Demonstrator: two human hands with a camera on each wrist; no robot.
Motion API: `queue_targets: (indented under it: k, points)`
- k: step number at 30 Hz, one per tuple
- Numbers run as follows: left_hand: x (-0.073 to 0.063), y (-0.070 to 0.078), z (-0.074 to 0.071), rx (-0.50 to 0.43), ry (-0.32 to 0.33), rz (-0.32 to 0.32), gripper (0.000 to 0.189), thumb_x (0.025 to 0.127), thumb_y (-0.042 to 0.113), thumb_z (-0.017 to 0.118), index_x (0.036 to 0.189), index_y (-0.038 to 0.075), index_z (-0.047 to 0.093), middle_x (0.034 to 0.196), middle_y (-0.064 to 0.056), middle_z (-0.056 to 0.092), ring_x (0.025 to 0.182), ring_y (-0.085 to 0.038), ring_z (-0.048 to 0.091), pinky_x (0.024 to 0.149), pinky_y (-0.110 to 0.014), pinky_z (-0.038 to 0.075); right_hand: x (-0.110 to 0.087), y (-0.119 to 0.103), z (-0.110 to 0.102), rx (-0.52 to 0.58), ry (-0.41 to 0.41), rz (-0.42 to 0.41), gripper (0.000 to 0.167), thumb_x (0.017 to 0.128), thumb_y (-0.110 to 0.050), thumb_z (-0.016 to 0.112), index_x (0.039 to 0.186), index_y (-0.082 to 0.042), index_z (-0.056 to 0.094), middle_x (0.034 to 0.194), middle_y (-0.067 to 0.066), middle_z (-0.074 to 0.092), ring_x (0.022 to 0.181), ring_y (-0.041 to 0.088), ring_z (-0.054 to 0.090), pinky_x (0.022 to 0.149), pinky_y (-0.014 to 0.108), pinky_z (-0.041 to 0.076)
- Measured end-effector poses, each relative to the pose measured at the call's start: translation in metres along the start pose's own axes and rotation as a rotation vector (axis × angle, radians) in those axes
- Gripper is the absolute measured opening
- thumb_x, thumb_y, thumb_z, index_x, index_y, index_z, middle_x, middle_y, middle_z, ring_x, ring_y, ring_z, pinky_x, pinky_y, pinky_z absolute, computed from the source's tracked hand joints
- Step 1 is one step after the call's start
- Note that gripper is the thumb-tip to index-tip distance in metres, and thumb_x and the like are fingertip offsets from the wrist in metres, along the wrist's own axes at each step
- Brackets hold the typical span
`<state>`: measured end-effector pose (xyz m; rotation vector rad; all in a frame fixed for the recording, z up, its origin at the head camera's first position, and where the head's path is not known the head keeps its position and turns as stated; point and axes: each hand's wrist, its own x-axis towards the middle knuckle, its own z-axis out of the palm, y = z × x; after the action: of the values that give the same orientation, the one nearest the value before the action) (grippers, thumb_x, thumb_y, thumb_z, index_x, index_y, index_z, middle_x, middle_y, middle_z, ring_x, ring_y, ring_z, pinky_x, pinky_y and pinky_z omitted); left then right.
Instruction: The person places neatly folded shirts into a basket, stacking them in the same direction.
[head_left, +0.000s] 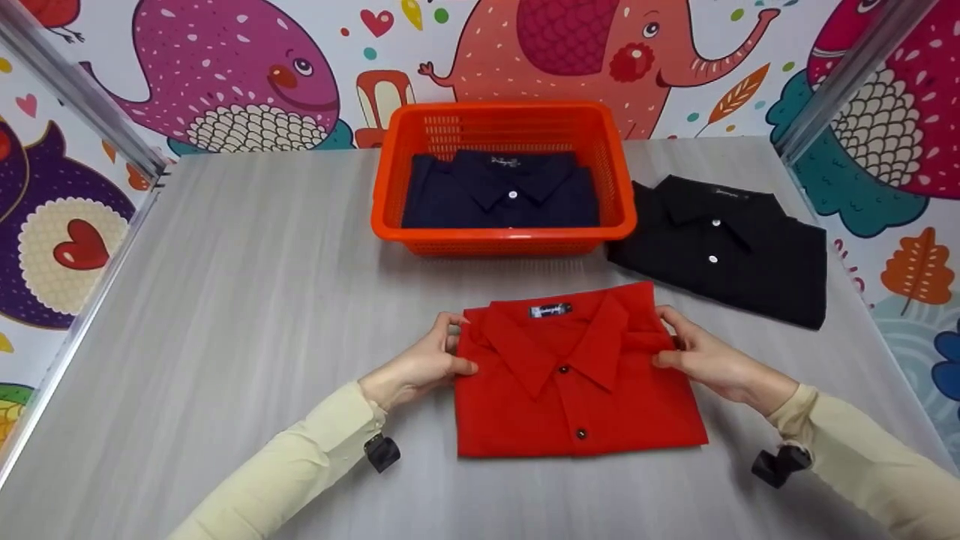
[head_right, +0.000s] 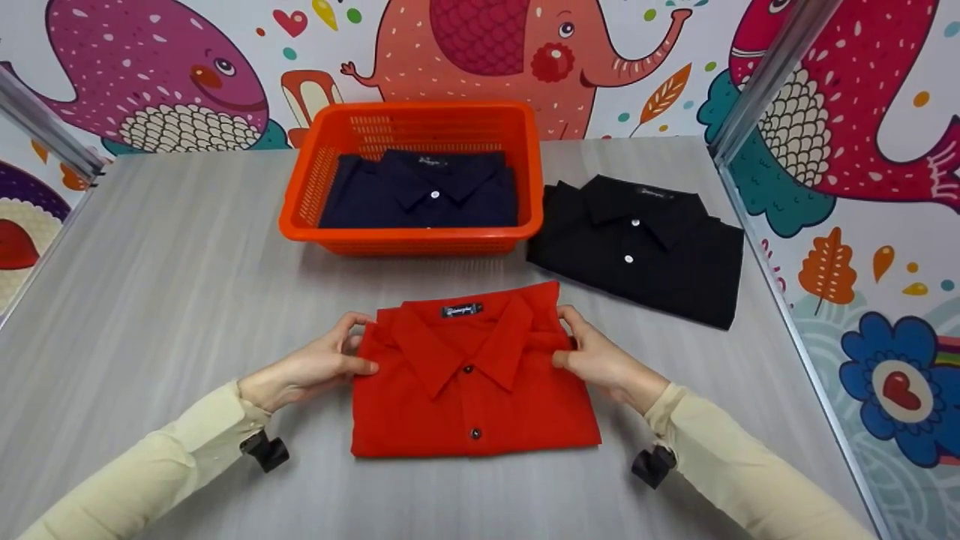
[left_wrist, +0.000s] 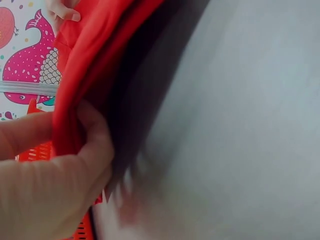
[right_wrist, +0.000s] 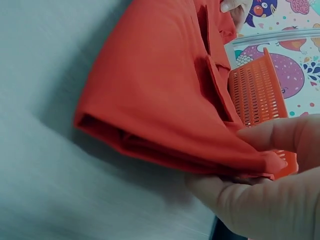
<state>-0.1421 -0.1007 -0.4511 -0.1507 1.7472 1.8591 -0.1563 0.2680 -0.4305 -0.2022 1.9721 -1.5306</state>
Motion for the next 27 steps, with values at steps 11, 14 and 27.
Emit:
queue_targets:
  k: [11, 14, 27]
  points:
    - [0.000, 0.003, -0.006, -0.026, 0.079, 0.000, 0.071, 0.080, -0.015, 0.061, 0.139, 0.002, 0.026, 0.117, -0.017, 0.058, 0.085, -0.020, 0.059, 0.073, -0.029, 0.049, 0.001, 0.002, 0.004, -0.040, 0.036, -0.106, 0.056, 0.088, 0.008, 0.054, 0.137, 0.002, 0.027, 0.106, 0.012, 0.056, 0.089, 0.020, 0.055, 0.074, 0.028, 0.047]
    - [0.000, 0.003, -0.007, -0.044, 0.083, -0.008, 0.065, 0.079, -0.015, 0.062, 0.136, -0.004, 0.030, 0.113, -0.016, 0.061, 0.083, -0.018, 0.061, 0.073, -0.030, 0.051, 0.002, 0.003, 0.004, -0.055, 0.040, -0.120, 0.057, 0.088, 0.008, 0.054, 0.138, 0.002, 0.027, 0.109, 0.014, 0.056, 0.091, 0.019, 0.055, 0.076, 0.028, 0.047]
    - [-0.004, 0.004, -0.011, 0.009, 0.023, 0.038, 0.072, 0.080, -0.011, 0.063, 0.143, -0.002, 0.031, 0.123, -0.017, 0.054, 0.091, -0.019, 0.058, 0.077, -0.028, 0.050, 0.003, 0.002, 0.005, -0.084, 0.062, -0.134, 0.059, 0.089, 0.006, 0.055, 0.141, 0.001, 0.028, 0.113, 0.016, 0.057, 0.094, 0.020, 0.056, 0.078, 0.028, 0.047]
